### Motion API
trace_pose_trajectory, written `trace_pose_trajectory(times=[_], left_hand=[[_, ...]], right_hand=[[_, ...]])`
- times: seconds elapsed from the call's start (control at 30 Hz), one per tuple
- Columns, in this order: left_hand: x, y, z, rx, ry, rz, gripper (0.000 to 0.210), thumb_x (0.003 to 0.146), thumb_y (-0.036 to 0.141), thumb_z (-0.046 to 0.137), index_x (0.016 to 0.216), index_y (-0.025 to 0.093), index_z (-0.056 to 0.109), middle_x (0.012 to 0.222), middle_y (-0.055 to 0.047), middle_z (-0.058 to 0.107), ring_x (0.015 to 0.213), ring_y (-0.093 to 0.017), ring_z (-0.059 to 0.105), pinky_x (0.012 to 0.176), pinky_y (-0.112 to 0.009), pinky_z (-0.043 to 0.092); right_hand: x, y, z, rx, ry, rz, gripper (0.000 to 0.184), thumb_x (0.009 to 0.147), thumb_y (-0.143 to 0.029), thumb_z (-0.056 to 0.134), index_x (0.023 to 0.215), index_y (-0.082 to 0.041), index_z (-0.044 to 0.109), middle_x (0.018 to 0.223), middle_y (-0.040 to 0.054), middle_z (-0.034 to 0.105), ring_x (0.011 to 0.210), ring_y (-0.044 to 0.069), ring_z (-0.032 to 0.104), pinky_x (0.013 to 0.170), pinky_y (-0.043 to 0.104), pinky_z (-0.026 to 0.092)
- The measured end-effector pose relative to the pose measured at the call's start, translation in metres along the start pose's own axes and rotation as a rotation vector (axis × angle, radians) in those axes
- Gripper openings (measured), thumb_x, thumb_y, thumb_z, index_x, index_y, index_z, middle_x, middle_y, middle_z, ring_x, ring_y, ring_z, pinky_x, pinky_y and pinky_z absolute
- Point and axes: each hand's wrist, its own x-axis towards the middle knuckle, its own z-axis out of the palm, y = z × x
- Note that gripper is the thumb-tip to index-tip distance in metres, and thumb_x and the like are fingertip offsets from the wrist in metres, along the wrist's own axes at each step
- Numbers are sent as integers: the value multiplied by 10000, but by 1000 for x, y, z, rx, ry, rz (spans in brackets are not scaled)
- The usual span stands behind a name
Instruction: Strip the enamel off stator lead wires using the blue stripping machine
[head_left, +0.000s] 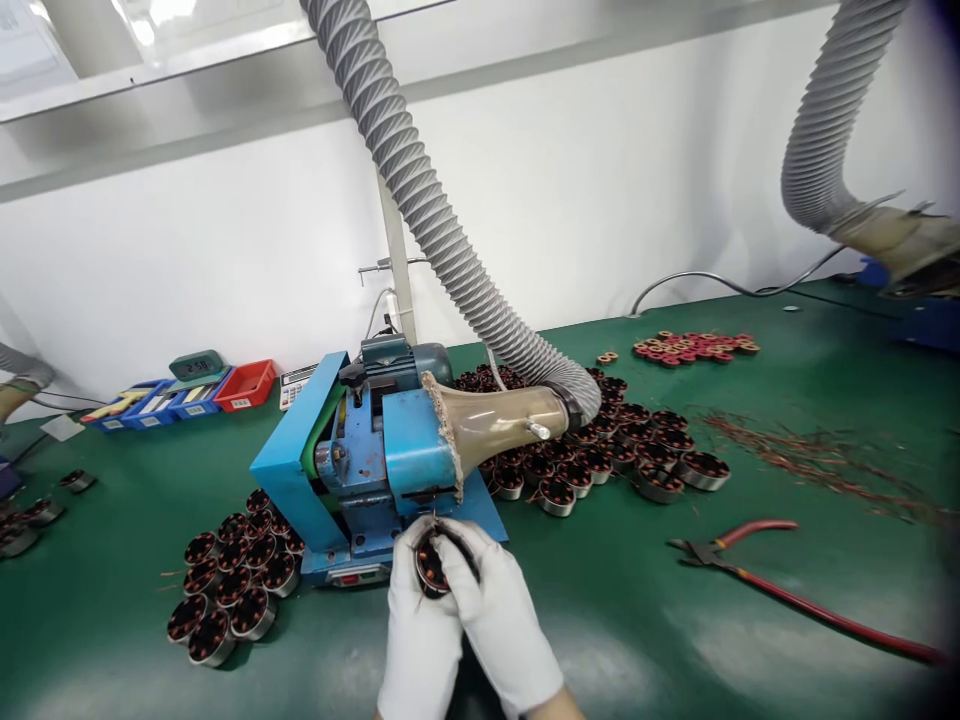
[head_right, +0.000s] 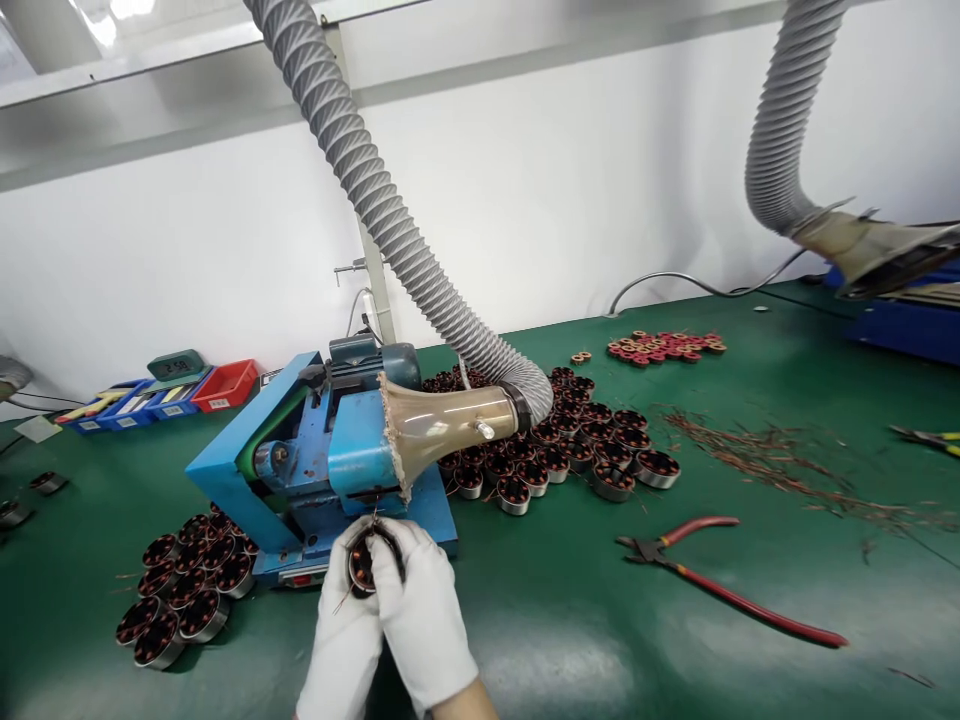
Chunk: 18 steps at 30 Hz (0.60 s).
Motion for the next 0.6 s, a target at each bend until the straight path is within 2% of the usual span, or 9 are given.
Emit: trace_pose_trajectory(times=[0.17, 0.3, 0.4, 0.6], left_hand=[[19, -2, 8, 5, 54, 52, 364, 663, 156, 624, 1020, 193, 562, 1055, -85, 637, 985, -219, 602, 911, -343, 440], [24, -3, 10, 70, 64, 80, 312, 697, 170, 596, 1007, 192, 568, 1034, -85, 636, 976, -211, 602, 908, -346, 441], [28, -4, 11, 119, 84, 81, 333, 664, 161, 622, 992, 193, 576, 1022, -84, 635, 966, -215, 604, 906, -350, 442], [18, 5, 8, 123, 53, 66, 345, 654, 166, 617, 994, 189, 564, 1008, -88, 639, 934, -212, 615, 858, -332, 470]], right_hand=[[21, 4, 4, 6, -1, 13, 259, 824, -290, 451, 872, -176, 679, 894, 100, 693, 832, 237, 633, 769, 351, 479], [24, 4, 3, 38, -29, 66, 300, 823, -321, 432, 878, -160, 679, 920, 118, 695, 840, 249, 632, 781, 367, 475], [25, 4, 3, 81, -35, 73, 309, 815, -334, 422, 849, -169, 680, 885, 105, 704, 810, 243, 642, 754, 354, 488], [15, 3, 2, 66, -6, 60, 292, 818, -319, 420, 840, -174, 673, 866, 96, 702, 790, 226, 647, 733, 326, 499]])
